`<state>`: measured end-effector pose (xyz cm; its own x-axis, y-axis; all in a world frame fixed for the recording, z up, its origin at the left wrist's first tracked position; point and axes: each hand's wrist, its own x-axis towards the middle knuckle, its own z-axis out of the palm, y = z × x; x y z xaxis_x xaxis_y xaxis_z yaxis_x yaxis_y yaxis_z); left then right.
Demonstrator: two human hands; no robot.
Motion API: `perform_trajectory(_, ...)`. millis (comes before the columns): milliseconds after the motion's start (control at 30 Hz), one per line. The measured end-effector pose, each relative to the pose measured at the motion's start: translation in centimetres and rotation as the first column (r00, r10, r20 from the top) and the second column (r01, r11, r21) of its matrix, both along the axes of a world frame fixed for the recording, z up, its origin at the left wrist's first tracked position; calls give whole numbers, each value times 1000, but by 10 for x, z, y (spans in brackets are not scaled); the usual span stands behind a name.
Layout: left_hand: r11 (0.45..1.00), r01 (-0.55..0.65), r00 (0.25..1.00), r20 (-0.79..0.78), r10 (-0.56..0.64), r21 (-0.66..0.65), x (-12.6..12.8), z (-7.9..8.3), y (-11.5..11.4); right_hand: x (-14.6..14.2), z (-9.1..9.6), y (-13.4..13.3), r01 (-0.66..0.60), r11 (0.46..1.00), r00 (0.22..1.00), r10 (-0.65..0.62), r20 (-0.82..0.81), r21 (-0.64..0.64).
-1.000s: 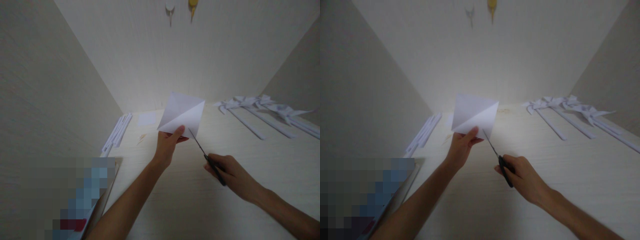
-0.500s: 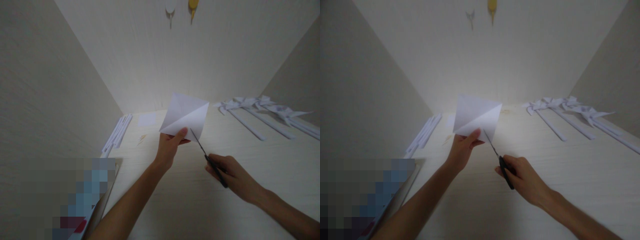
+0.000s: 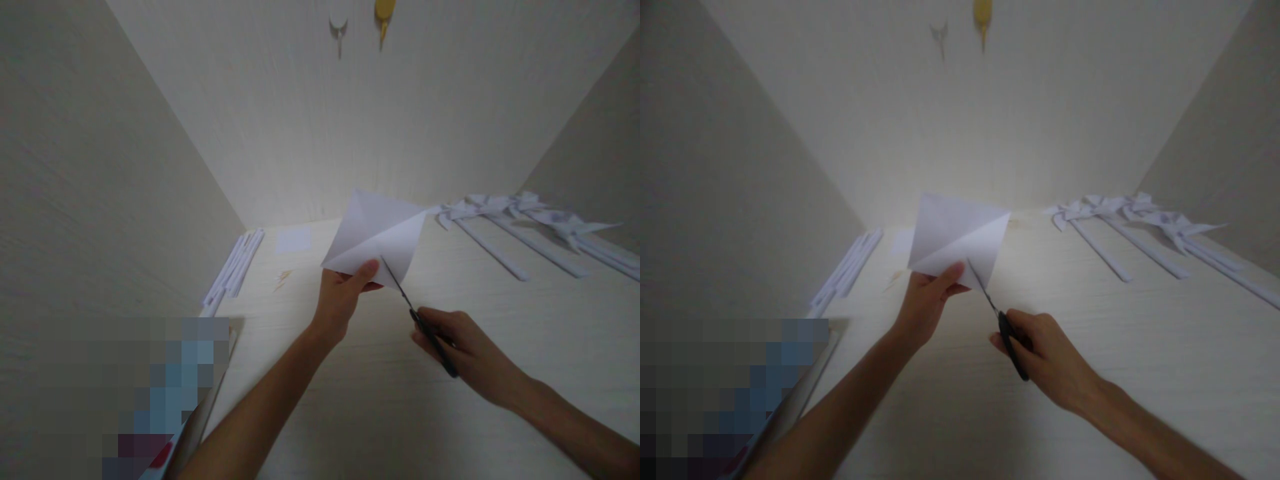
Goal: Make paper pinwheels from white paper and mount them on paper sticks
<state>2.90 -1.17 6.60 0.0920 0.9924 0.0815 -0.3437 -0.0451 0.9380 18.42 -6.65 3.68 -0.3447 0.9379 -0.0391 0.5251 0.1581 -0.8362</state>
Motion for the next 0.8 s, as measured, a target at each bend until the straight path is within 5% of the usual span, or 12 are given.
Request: perform_trajectory(800, 1000, 5, 1000, 9, -5, -24, 0, 1, 0, -1, 1, 0, 17, 1000, 1000, -17, 5, 10)
